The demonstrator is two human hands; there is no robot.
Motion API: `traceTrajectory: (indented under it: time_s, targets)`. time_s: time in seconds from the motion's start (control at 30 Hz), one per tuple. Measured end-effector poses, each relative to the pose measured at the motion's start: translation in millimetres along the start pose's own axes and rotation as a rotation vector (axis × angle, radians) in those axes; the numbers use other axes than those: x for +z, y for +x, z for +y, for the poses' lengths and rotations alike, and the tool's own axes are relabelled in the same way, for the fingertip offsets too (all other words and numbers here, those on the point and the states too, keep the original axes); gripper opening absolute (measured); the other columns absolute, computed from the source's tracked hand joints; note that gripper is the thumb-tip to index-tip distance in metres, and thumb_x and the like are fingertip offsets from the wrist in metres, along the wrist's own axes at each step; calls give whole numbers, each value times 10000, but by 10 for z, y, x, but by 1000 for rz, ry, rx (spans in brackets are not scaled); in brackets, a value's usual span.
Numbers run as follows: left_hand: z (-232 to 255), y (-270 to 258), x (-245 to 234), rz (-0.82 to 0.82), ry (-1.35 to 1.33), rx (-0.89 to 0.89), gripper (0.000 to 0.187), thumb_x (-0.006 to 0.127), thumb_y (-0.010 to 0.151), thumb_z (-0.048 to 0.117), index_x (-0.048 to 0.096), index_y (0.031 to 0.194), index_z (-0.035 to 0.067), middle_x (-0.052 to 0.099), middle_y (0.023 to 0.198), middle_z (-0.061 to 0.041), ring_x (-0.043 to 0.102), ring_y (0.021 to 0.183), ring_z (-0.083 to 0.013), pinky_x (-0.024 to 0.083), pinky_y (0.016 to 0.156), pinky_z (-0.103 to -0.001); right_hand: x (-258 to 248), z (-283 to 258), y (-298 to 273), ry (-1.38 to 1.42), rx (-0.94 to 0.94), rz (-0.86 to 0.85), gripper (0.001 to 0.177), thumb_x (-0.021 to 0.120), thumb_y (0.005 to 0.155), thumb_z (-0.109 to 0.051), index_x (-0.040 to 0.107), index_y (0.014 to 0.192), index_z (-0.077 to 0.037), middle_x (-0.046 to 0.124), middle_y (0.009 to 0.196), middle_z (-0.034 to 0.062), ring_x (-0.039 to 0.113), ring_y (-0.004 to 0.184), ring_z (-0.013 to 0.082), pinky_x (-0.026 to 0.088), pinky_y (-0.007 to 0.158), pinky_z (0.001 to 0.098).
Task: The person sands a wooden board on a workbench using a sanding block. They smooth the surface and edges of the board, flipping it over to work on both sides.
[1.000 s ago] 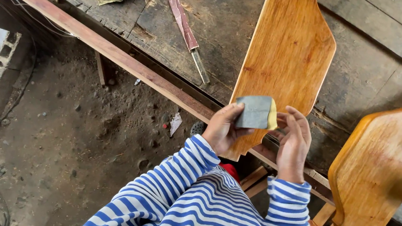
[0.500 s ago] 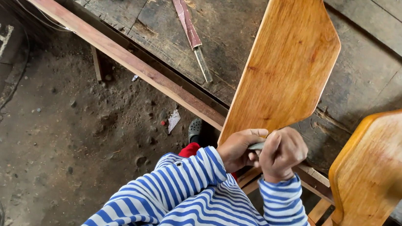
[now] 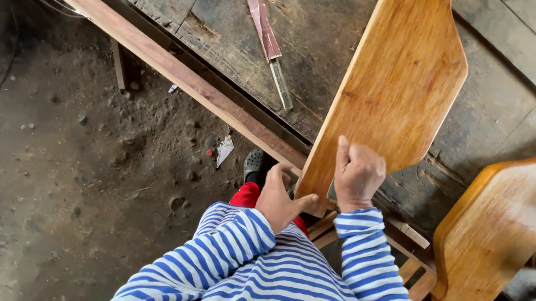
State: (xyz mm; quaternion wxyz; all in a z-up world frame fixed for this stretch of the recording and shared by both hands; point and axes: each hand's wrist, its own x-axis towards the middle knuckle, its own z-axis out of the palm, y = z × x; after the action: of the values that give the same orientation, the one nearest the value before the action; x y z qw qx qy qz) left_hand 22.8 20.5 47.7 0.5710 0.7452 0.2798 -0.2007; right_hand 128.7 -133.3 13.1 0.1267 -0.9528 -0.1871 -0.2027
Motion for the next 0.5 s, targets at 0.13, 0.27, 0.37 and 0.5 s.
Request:
traceTrajectory:
  time_s: [0.13,0.27,0.37,0.5]
  targets:
    - [-234,208,92,-254,89,-157,755,834,702,614,503,1264,235,691,1111,-135,677,1124,-372,522,1026,-485,85,-2,40,-13,-63,-18,580,713,1015,-345,396,572,-147,402,510,74,539,501,319,425,529,398]
    - [-326,287,93,-384,52,-143,518,787,798,579,560,1046,185,667,586,41,749,709,-209,552,818,-329,252,156,501,-46,-123,-33,581,776,991,-326,423,564,-150,409,498,77,546,502,329,430,520,410]
    - [-246,317,26,-419,-19,-134,526,804,803,510,561,1064,123,699,631,-35,724,578,-203,577,748,-339,458,336,1070,154,-93,-12,588,754,1056,-201,403,594,-102,399,511,148,529,523,396,398,537,430]
    - [-320,325,41,-399,-107,-168,520,822,812,437,569,1131,114,717,742,-73,715,550,-170,587,658,-292,695,643,1483,133,-114,99,584,749,1107,-167,414,637,-80,401,544,205,526,546,445,400,536,434]
